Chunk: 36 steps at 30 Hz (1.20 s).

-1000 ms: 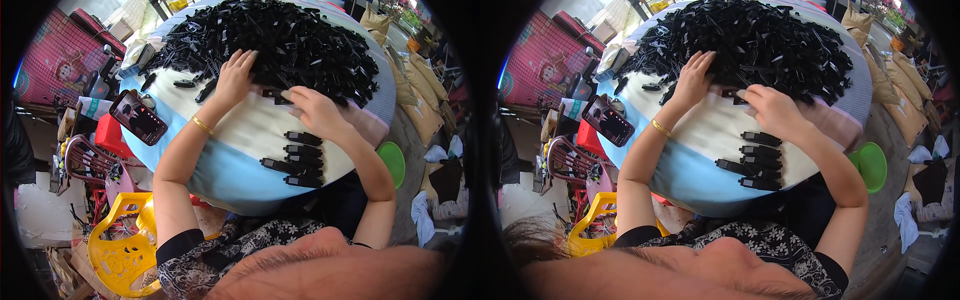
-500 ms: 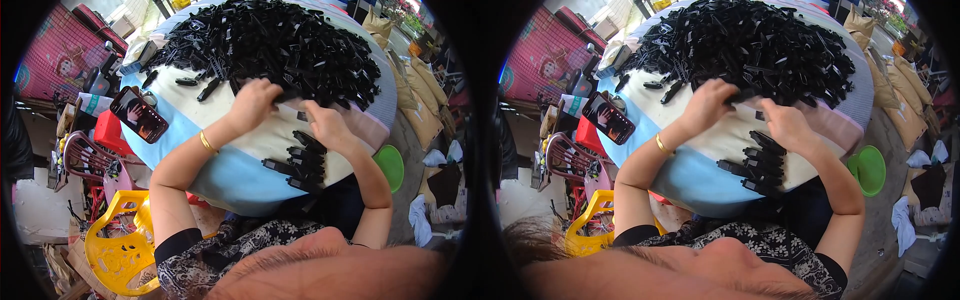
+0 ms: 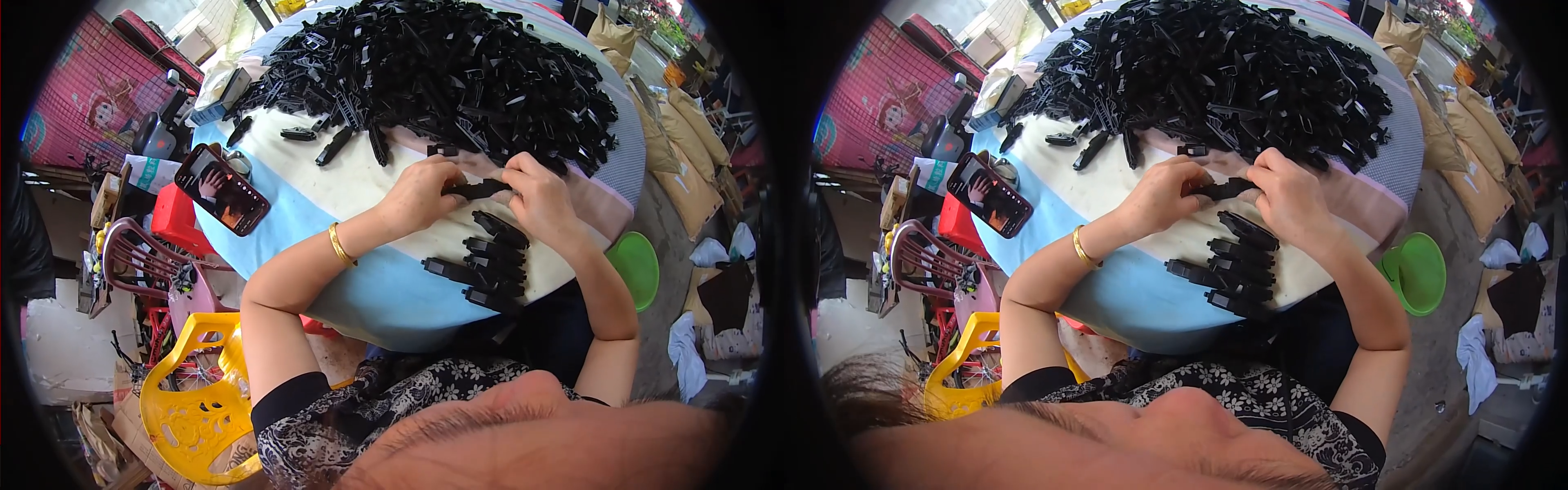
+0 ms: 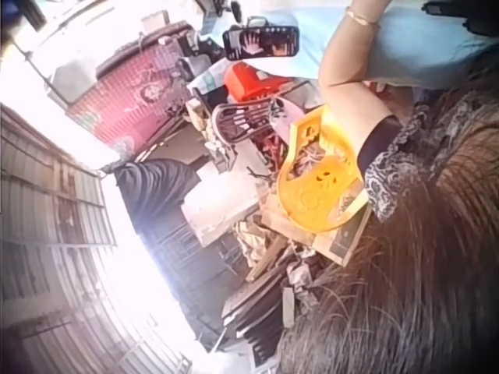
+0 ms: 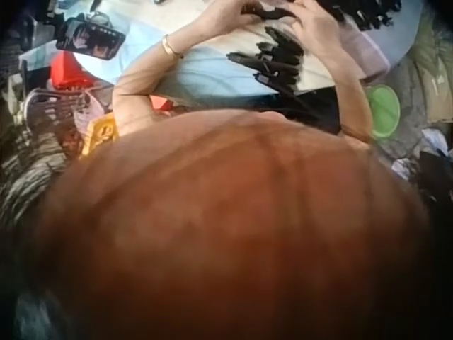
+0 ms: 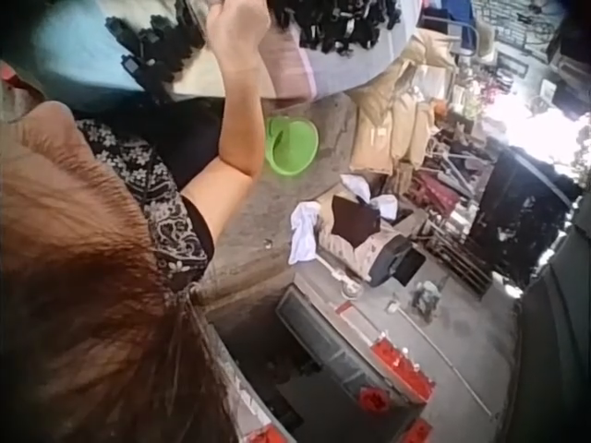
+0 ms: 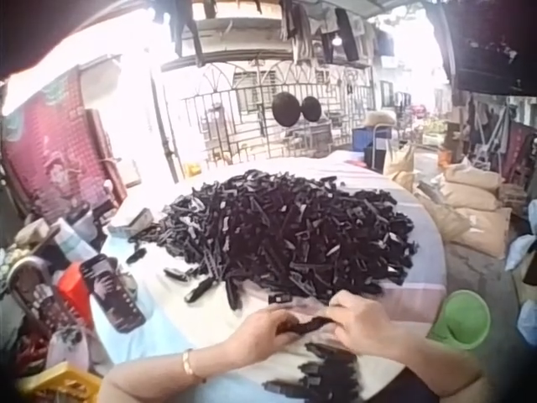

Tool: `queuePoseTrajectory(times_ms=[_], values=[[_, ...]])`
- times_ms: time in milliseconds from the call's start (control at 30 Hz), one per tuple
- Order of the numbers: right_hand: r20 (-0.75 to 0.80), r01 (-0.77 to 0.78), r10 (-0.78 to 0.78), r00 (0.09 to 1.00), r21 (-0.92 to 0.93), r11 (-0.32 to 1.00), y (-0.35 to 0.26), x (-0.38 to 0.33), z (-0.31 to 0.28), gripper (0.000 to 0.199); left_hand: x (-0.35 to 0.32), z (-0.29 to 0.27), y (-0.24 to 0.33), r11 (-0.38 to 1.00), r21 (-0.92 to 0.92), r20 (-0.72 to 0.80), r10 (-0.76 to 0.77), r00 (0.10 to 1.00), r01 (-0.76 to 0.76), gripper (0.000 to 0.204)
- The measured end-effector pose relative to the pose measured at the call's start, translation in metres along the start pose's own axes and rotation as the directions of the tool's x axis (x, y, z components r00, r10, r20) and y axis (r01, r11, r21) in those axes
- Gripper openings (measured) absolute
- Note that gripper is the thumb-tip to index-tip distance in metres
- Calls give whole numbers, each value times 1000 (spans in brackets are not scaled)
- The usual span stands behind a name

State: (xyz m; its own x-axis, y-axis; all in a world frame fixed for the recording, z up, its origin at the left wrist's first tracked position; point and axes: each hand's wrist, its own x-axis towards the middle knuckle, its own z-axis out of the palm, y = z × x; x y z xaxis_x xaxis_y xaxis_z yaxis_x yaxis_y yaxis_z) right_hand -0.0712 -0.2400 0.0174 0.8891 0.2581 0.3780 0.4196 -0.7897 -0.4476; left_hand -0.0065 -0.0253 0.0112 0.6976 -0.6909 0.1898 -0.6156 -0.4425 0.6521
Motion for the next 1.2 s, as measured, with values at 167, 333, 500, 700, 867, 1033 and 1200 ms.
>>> queuePoseTrajectory(times_ms=[167,333,500,700,867,1033,1200], values=[[33,56,-55,998,-42,998,8,5,-8,21,2,-1,-3,999,-25,-38,20,999,-20,20],[125,209,-205,971,-22,978,13,20,-10,19,3,-1,1,998,-58,-28,5,1000,-7,18],[61,219,-234,970,186,958,16,13,7,17,1,9,4,996,-74,-51,39,998,-43,16],[227,125,-169,959,196,973,2,19,-12,17,9,-16,-5,985,-170,302,48,952,4,20],[233,187,-220,947,156,970,6,40,-7,21,9,-71,-32,841,536,-182,197,963,-71,23],[101,393,-383,918,-114,912,2,76,38,12,2,-92,-66,796,606,-40,36,999,-4,33],[88,377,-367,926,-269,887,3,84,56,10,8,-77,-53,835,538,31,117,993,-115,23]])
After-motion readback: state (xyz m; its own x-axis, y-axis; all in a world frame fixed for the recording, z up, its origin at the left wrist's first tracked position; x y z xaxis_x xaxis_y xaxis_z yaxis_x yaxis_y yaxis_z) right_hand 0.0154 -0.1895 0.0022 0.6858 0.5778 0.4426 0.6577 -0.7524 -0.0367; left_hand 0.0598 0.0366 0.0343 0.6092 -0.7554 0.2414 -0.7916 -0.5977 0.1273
